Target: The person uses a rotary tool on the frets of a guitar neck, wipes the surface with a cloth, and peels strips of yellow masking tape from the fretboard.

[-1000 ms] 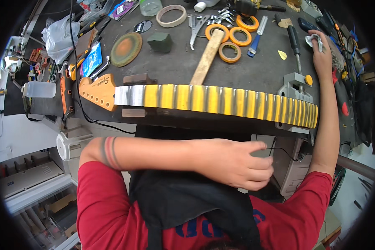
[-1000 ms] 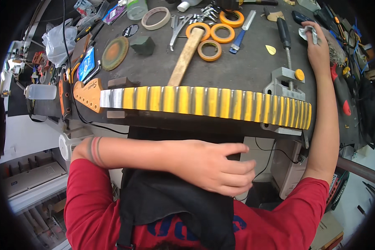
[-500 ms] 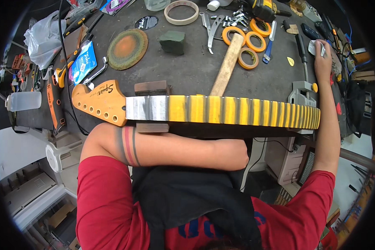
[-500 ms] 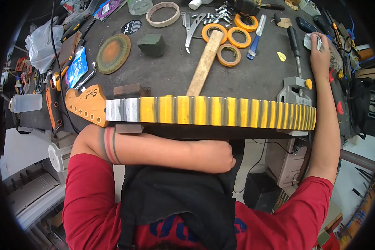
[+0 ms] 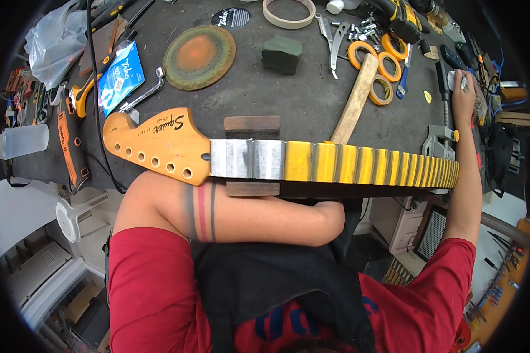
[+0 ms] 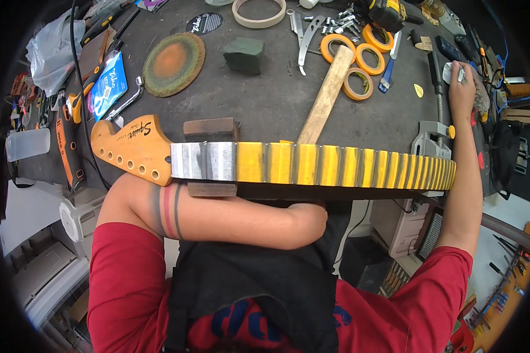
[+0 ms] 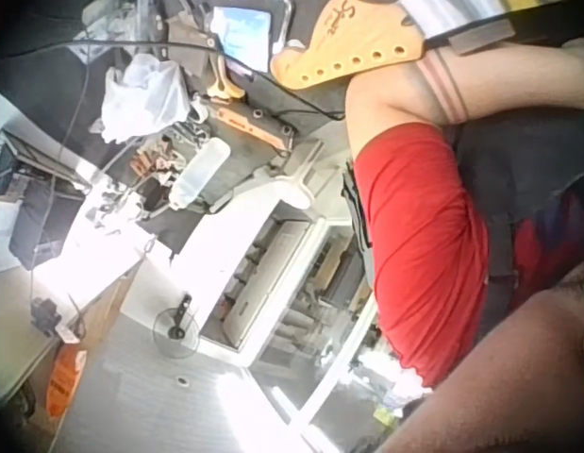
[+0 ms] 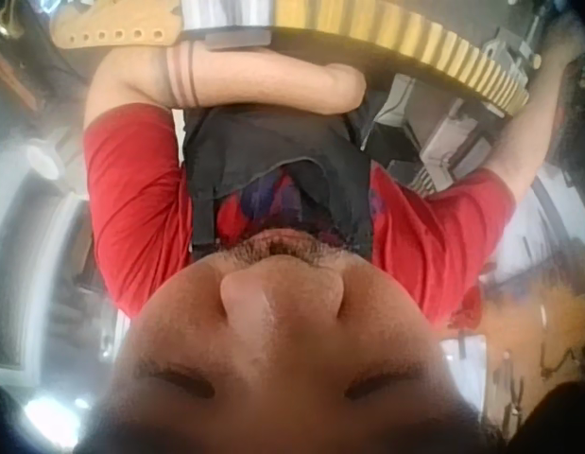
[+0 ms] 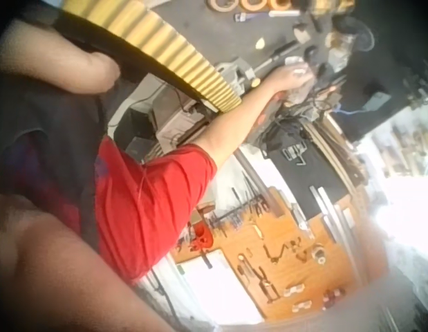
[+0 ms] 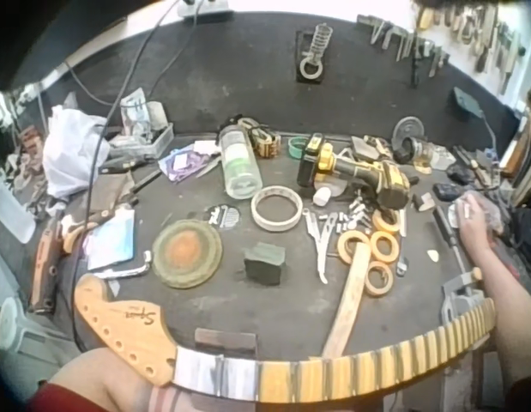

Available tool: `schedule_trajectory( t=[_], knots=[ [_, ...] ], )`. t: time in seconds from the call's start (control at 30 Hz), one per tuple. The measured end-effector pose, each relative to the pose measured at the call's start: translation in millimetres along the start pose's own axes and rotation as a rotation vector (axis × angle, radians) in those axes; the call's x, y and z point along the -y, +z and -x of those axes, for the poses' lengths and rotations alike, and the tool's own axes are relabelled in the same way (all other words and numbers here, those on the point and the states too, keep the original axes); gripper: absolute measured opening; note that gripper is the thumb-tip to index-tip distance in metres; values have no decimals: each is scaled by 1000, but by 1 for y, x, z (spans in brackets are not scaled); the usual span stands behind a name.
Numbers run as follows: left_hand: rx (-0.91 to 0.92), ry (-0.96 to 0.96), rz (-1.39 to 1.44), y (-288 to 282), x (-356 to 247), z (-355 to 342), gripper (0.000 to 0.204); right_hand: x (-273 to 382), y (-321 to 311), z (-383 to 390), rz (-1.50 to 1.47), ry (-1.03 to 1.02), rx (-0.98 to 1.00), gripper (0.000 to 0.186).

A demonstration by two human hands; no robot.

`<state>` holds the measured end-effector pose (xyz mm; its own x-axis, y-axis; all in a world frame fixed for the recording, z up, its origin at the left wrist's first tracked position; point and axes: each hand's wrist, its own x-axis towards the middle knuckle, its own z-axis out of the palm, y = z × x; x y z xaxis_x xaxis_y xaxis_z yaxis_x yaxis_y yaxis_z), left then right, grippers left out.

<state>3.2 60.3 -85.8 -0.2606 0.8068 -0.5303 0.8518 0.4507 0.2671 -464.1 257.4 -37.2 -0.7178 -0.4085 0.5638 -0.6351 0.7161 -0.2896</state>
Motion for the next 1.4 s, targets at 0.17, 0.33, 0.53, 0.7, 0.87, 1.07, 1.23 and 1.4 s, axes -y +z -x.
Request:
schedule_trajectory(
  t=[0.17,0.33,0.53,0.7,0.87,1.07,1.23,1.4],
  knots=[
    [-26,-5,10,3,0,-7,40,1,-1,1,20,-13,1,38],
    [-8,-35,-4,-4,3,0,41,-2,-1,0,21,15,-1,38],
    [30,-53,-1,-5,6,-1,44,-11,3,-3,37,-6,-18,41],
    [11,-95,-4,-4,3,0,45,-21,6,-3,20,8,-28,45],
    [-5,-91,-2,-4,5,1,45,-33,5,-6,24,-21,-16,45],
    [58,-55,-50,-8,5,3,46,-37,6,-7,27,-22,3,44],
    [87,-46,29,-7,6,0,46,-35,6,-6,27,-34,5,41],
    [84,-56,42,-4,4,1,46,-28,2,-6,51,-23,28,38]
  ],
)
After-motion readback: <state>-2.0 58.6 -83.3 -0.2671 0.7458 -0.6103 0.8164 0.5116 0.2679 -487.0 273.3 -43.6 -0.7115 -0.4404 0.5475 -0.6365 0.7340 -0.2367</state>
